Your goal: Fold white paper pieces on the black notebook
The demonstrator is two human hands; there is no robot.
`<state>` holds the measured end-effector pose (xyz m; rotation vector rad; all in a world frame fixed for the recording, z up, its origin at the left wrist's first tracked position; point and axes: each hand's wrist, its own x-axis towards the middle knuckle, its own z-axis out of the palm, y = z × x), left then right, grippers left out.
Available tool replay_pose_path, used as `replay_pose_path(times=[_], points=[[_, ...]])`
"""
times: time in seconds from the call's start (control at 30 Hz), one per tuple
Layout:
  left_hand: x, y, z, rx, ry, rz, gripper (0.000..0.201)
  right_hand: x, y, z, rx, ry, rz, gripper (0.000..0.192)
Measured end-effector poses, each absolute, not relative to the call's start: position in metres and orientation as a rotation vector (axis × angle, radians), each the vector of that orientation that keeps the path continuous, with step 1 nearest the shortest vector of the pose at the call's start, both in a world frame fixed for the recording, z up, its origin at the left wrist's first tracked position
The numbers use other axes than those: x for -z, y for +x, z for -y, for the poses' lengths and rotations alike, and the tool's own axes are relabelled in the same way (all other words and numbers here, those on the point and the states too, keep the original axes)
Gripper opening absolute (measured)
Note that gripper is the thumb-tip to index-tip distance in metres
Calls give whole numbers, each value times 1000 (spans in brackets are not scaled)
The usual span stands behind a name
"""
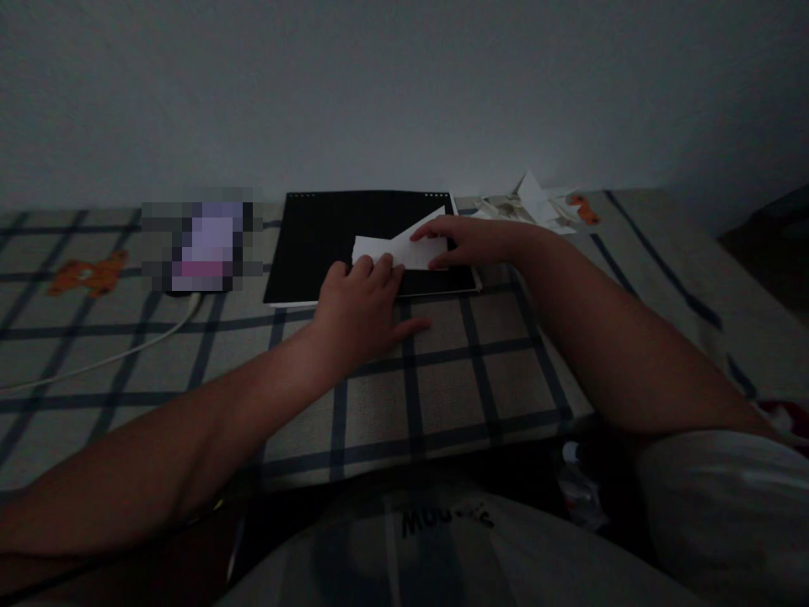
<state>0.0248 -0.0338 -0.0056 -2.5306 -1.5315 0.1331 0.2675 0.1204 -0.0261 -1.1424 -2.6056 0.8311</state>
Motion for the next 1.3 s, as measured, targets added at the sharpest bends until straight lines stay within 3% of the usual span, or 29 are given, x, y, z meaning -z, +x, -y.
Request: replay_pose_path(times=[0.63,0.87,1.07,1.3], points=[[13,14,31,-31,-2327,1711,91,26,266,-119,-836,-1183,2583,69],[15,16,35,40,-2373,1661,77,26,266,-116,-842,-1160,2556,69],[13,24,35,-127,-2639,1402,75,30,264,-114,-804,-1155,2505,74],[14,21,33,-27,-2577,1478,80,31,251,-106,-724,-1214,2417,55]])
